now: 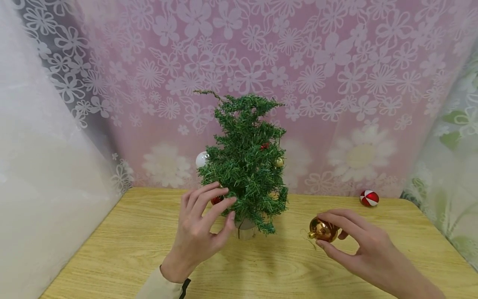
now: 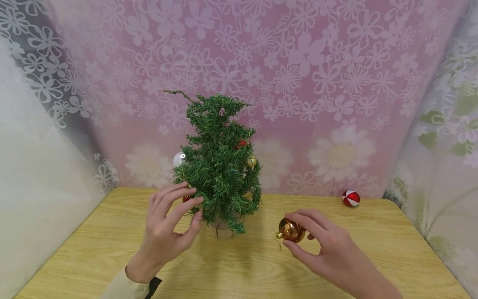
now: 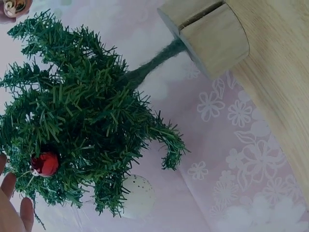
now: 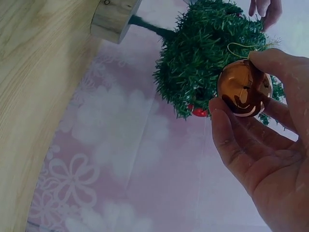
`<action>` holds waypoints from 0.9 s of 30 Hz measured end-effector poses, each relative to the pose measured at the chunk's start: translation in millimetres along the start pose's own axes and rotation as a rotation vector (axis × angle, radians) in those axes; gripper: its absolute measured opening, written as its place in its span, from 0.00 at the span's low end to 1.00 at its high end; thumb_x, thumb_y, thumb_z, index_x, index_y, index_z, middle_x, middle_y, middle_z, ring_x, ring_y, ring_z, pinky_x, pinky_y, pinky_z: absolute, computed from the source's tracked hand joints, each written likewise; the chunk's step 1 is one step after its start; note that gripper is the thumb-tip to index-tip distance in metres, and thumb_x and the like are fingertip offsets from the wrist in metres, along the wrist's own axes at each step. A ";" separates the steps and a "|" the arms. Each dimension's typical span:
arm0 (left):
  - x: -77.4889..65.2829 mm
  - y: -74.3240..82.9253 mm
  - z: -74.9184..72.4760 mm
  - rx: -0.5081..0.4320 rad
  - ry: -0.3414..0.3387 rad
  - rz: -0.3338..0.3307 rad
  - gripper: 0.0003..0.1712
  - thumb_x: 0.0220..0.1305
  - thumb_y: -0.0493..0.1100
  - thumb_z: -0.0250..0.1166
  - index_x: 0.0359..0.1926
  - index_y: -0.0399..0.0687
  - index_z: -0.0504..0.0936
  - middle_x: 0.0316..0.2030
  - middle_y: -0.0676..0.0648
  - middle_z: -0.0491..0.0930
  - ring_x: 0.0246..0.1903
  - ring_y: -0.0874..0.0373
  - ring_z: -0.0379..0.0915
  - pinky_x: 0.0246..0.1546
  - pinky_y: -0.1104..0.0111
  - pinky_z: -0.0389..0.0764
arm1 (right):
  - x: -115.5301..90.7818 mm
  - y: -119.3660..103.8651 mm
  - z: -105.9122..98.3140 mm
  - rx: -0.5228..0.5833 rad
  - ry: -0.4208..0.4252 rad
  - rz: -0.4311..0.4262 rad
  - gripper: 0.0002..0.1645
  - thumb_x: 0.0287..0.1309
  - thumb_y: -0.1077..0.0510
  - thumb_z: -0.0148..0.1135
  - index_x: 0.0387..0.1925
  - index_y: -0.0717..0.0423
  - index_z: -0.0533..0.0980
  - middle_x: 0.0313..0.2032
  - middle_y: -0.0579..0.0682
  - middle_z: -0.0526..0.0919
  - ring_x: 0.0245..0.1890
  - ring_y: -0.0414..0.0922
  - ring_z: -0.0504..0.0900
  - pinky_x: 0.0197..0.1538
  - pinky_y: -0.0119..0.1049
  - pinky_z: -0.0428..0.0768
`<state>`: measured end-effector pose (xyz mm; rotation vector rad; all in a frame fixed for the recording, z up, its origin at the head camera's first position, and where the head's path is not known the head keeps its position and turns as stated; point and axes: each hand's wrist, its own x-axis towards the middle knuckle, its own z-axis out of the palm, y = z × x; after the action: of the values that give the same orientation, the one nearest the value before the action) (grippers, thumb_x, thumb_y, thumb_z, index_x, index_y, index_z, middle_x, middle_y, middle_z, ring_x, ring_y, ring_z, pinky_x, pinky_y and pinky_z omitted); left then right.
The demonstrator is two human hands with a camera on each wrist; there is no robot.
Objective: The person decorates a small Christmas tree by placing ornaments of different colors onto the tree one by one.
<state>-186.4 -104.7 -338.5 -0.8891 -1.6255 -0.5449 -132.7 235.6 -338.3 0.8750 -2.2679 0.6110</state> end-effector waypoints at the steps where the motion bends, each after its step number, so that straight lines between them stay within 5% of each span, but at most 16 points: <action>1: 0.0 0.7 0.7 -0.001 0.009 0.007 0.14 0.73 0.45 0.57 0.45 0.45 0.88 0.48 0.42 0.85 0.54 0.41 0.79 0.52 0.49 0.72 | 0.9 -1.8 0.1 0.007 -0.003 0.000 0.40 0.38 0.61 0.85 0.58 0.46 0.81 0.51 0.42 0.83 0.36 0.29 0.80 0.33 0.15 0.76; 7: -2.6 9.5 7.0 -0.015 0.085 0.071 0.12 0.71 0.43 0.58 0.40 0.45 0.88 0.45 0.40 0.84 0.51 0.40 0.79 0.50 0.52 0.73 | 5.4 -11.2 2.0 0.025 -0.010 -0.033 0.31 0.52 0.52 0.80 0.59 0.46 0.80 0.53 0.43 0.82 0.43 0.31 0.81 0.38 0.15 0.78; 14: -2.1 23.0 13.8 -0.062 0.078 0.136 0.12 0.70 0.41 0.58 0.39 0.47 0.88 0.43 0.42 0.85 0.47 0.44 0.80 0.47 0.54 0.75 | 10.5 -19.8 7.1 0.048 0.025 -0.080 0.30 0.69 0.34 0.53 0.58 0.49 0.81 0.54 0.47 0.82 0.49 0.32 0.82 0.41 0.15 0.79; 19: -3.5 34.6 19.1 -0.109 0.028 0.162 0.12 0.69 0.42 0.57 0.40 0.49 0.88 0.43 0.44 0.85 0.47 0.47 0.81 0.46 0.57 0.77 | 15.1 -24.9 10.6 0.061 0.080 -0.161 0.28 0.70 0.36 0.55 0.56 0.51 0.82 0.52 0.50 0.84 0.49 0.33 0.82 0.44 0.15 0.80; 27: -9.5 47.8 26.0 -0.195 -0.109 0.095 0.10 0.66 0.44 0.61 0.41 0.51 0.88 0.46 0.48 0.85 0.51 0.52 0.80 0.50 0.62 0.75 | 16.9 -30.6 13.7 0.089 0.103 -0.218 0.27 0.72 0.39 0.56 0.55 0.54 0.82 0.53 0.52 0.83 0.52 0.32 0.81 0.47 0.16 0.80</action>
<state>-164.0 -58.7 -359.2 -1.1523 -1.6376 -0.6045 -126.0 199.5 -330.3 1.0916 -2.0325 0.6455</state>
